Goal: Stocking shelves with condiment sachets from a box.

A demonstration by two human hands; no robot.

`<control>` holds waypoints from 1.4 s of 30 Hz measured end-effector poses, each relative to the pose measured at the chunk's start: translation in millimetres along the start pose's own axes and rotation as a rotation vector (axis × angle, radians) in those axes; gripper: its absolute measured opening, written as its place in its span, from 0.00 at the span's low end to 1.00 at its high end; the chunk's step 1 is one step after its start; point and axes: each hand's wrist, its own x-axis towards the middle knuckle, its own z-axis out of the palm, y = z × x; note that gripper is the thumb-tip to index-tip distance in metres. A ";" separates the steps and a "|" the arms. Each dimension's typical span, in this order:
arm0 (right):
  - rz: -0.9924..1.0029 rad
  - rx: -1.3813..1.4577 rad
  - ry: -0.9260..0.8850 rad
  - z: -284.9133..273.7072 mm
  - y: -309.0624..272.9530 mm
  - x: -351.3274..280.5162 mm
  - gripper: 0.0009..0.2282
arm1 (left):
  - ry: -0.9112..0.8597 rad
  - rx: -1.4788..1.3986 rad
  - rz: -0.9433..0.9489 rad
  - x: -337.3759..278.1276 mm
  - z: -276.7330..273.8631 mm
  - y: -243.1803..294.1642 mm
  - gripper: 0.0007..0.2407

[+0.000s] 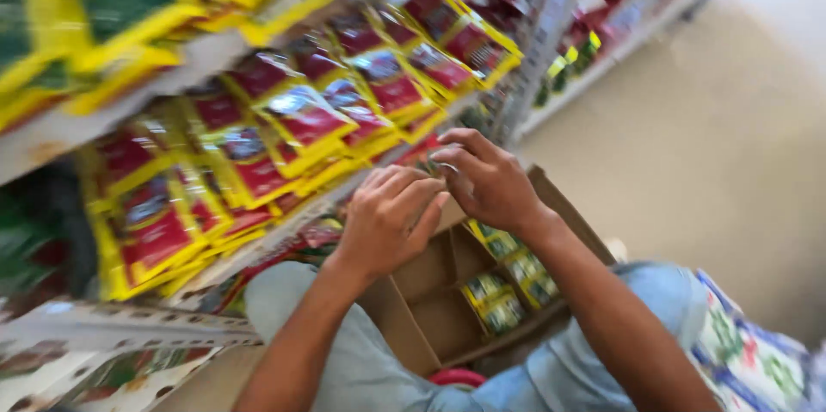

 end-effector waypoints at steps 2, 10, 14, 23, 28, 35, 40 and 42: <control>0.118 -0.001 0.021 11.1 25.1 -36.5 0.10 | -0.040 -0.075 -0.081 -25.7 48.4 -22.2 0.05; 0.616 0.105 0.064 139.0 145.0 -220.6 0.09 | -0.352 -0.187 -0.556 -168.0 249.3 -88.3 0.09; 0.778 0.111 0.037 243.6 176.7 -325.1 0.09 | -0.368 -0.283 -0.512 -306.6 365.1 -128.8 0.11; 1.424 0.207 -0.270 304.7 173.2 -407.2 0.18 | -0.885 -0.210 -0.928 -414.6 400.5 -124.4 0.20; 1.601 0.052 -0.462 320.3 180.2 -433.4 0.22 | -0.831 -0.181 -0.955 -448.3 417.1 -141.7 0.20; 1.535 0.210 -0.485 395.3 203.5 -515.2 0.21 | -1.087 -0.104 -1.102 -489.8 433.5 -147.8 0.27; 1.404 0.260 -0.674 386.5 198.2 -492.6 0.18 | -1.127 -0.217 -1.246 -465.9 420.5 -132.2 0.28; 1.379 0.269 -0.720 372.9 187.4 -466.6 0.18 | -1.111 -0.233 -1.291 -487.0 428.7 -131.3 0.32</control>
